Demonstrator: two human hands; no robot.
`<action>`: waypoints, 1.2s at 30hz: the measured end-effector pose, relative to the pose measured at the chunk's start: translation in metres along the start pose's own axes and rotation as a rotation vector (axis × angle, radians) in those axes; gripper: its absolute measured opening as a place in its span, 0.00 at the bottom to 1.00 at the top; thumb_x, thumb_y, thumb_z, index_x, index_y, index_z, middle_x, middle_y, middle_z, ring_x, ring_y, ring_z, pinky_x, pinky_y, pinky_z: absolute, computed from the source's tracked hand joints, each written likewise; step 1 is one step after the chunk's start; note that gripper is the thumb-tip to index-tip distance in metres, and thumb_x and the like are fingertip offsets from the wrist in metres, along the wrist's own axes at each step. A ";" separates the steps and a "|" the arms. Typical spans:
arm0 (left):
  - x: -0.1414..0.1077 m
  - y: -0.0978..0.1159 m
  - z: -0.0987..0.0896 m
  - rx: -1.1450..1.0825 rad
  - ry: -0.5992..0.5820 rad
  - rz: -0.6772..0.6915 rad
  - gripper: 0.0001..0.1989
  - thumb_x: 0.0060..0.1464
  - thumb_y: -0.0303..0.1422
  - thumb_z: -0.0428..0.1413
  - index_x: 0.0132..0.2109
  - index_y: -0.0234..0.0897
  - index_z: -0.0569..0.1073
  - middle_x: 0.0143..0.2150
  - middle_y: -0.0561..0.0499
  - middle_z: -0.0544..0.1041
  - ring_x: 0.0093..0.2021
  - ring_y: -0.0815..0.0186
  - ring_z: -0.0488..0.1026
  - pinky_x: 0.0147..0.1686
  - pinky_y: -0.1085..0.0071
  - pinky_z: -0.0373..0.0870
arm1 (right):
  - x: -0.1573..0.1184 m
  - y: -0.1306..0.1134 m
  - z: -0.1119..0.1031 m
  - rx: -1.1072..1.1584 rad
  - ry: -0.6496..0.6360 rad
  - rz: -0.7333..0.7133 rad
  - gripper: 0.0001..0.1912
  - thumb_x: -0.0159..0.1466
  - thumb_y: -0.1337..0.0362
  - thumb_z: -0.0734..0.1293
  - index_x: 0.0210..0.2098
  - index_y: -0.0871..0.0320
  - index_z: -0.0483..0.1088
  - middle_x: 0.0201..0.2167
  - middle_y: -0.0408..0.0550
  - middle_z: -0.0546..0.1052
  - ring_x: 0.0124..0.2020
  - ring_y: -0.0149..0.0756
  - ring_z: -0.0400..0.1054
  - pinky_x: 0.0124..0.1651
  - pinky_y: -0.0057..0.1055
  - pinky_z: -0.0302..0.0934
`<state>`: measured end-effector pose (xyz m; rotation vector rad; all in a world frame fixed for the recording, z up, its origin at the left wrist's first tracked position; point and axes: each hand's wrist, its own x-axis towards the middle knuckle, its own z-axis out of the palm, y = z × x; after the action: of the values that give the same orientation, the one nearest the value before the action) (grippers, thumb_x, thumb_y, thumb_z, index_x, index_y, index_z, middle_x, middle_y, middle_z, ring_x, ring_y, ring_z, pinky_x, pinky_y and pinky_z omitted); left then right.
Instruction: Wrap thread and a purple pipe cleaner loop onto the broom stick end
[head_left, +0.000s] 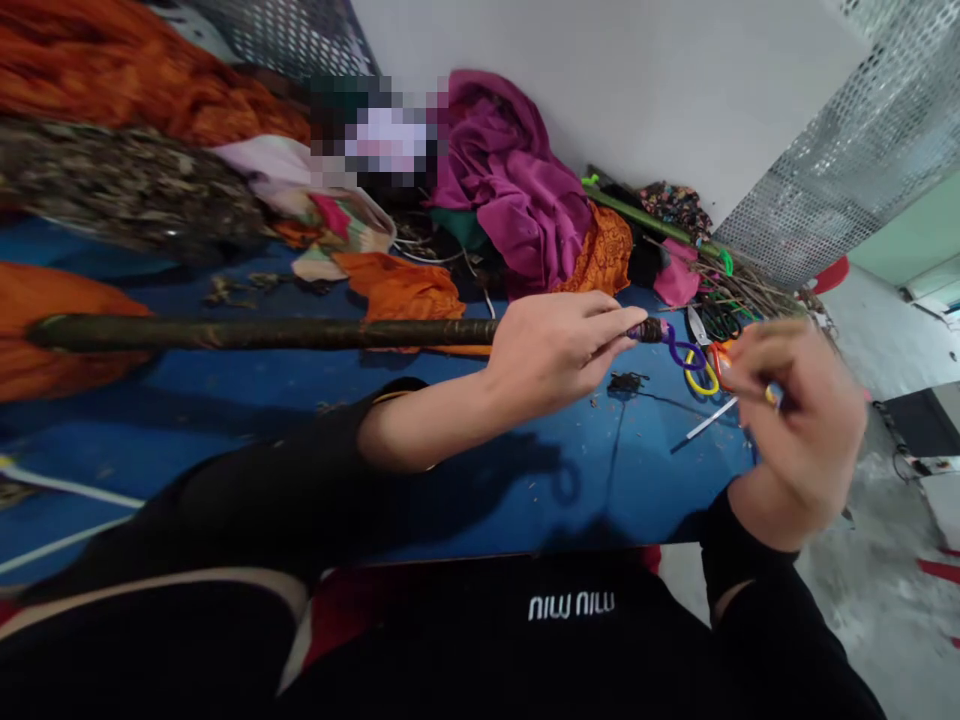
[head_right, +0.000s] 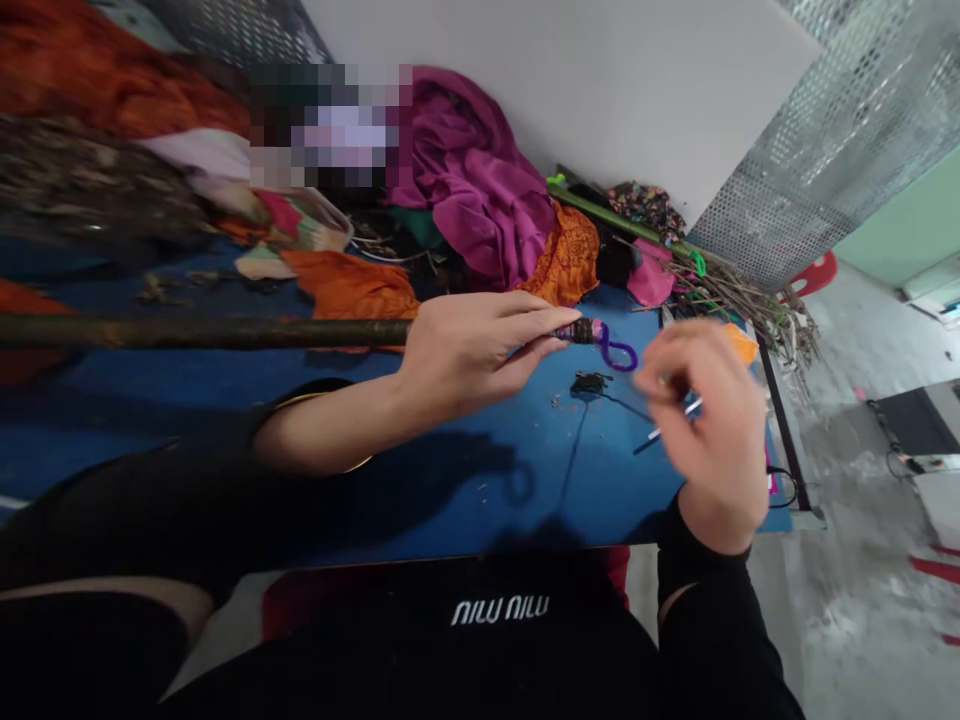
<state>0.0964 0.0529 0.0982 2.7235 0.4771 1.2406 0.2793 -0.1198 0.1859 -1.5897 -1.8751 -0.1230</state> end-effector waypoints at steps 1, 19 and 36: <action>0.001 0.000 -0.001 0.008 0.011 0.005 0.16 0.72 0.37 0.52 0.57 0.43 0.82 0.48 0.50 0.87 0.42 0.65 0.84 0.35 0.71 0.71 | -0.004 -0.010 -0.007 0.012 -0.217 -0.086 0.04 0.70 0.69 0.67 0.41 0.53 0.71 0.43 0.48 0.78 0.45 0.37 0.76 0.42 0.33 0.72; 0.011 -0.002 -0.012 0.174 0.200 0.118 0.17 0.74 0.33 0.49 0.57 0.38 0.81 0.45 0.47 0.87 0.40 0.65 0.84 0.37 0.71 0.75 | 0.010 0.000 0.115 0.724 0.085 0.391 0.21 0.70 0.43 0.68 0.35 0.55 0.74 0.26 0.40 0.76 0.24 0.30 0.71 0.34 0.32 0.75; 0.004 0.004 -0.004 0.086 0.125 0.035 0.14 0.71 0.36 0.52 0.54 0.36 0.78 0.44 0.48 0.87 0.42 0.62 0.85 0.40 0.68 0.76 | 0.026 -0.006 0.099 1.008 0.577 0.027 0.32 0.75 0.48 0.60 0.19 0.56 0.51 0.18 0.38 0.56 0.24 0.31 0.65 0.46 0.42 0.73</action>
<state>0.0969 0.0502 0.1046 2.7465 0.5086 1.4382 0.2314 -0.0524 0.1255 -0.7534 -1.1390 0.3062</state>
